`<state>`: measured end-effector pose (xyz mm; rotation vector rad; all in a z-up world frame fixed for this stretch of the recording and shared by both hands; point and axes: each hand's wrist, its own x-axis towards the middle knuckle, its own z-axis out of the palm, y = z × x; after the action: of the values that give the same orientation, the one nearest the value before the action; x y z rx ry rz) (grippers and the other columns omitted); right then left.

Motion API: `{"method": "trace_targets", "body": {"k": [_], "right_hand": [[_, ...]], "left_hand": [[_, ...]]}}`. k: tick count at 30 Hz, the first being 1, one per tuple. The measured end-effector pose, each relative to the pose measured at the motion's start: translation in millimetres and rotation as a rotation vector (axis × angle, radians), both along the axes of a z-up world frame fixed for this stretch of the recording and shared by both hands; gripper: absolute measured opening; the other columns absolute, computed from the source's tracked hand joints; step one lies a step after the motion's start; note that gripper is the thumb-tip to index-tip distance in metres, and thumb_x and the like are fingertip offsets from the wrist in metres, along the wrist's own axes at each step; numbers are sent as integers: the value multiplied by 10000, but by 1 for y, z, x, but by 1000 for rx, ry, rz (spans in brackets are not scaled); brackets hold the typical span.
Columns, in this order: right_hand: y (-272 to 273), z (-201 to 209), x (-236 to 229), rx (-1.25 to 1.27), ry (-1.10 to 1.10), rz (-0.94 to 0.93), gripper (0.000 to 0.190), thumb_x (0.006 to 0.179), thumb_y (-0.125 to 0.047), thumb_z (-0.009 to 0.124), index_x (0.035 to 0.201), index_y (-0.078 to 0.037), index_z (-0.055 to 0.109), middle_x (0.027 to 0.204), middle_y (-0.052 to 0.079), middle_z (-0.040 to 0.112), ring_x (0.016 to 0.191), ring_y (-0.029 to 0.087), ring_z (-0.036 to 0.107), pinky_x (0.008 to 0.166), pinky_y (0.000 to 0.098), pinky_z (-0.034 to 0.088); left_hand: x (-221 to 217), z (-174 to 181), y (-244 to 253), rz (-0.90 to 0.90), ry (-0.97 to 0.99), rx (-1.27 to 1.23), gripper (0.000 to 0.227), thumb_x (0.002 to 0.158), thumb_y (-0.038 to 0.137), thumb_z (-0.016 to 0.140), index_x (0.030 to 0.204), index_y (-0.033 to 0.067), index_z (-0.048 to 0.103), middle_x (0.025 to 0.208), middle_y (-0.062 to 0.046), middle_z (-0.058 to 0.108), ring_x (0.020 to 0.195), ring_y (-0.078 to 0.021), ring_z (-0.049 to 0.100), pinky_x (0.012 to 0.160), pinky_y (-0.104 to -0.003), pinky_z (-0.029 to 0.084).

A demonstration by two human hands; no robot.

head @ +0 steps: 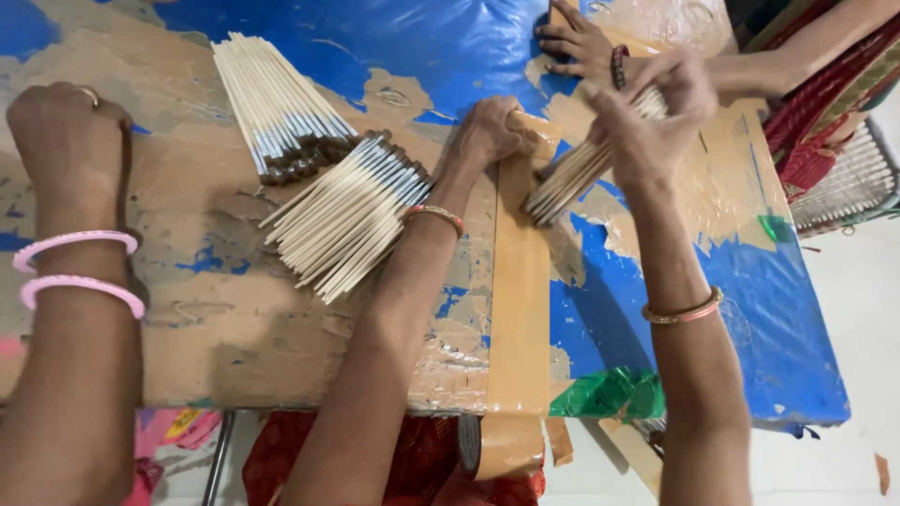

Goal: The recorder sorts and groups incense sticks at a table, using tape to secure them.

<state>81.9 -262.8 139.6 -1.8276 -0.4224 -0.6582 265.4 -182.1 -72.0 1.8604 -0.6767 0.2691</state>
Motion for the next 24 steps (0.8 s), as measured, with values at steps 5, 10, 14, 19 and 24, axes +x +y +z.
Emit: {"method": "trace_targets", "body": {"k": [5, 10, 14, 19, 24], "right_hand": [[-3, -59, 30, 129, -38, 22, 333, 886, 108, 814, 879, -40, 516, 787, 41, 582, 598, 121, 630, 526, 289, 566], [13, -36, -60, 87, 119, -63, 363, 905, 60, 823, 824, -79, 497, 799, 7, 566, 678, 86, 574, 593, 269, 511], [44, -50, -196, 119, 195, 353, 310, 822, -21, 846, 865, -95, 547, 774, 27, 611, 709, 121, 638, 586, 316, 550], [27, -32, -203, -155, 59, 341, 334, 860, -72, 859, 880, -133, 531, 781, 0, 606, 740, 107, 633, 607, 284, 547], [-28, -84, -26, -388, 48, -275, 216, 999, -78, 875, 1013, -52, 661, 893, 22, 640, 808, 117, 589, 707, 298, 538]], "left_hand": [[-12, 21, 17, -10, 52, -9, 535, 570, 374, 934, 941, 70, 696, 989, -188, 711, 964, -380, 672, 834, -439, 544], [5, 4, 2, -26, -35, 9, 526, 610, 359, 942, 961, 53, 698, 986, -198, 710, 973, -398, 665, 848, -456, 530], [-5, 2, 5, -6, -18, -23, 465, 622, 271, 935, 966, 46, 718, 994, -198, 722, 979, -399, 671, 856, -455, 529], [-12, 28, 18, -6, 34, -28, 486, 595, 267, 948, 968, 47, 727, 1000, -199, 736, 966, -379, 693, 847, -429, 542], [11, 3, 12, -66, 67, -17, 515, 580, 354, 951, 980, 95, 755, 984, -170, 763, 921, -329, 735, 798, -388, 571]]}}
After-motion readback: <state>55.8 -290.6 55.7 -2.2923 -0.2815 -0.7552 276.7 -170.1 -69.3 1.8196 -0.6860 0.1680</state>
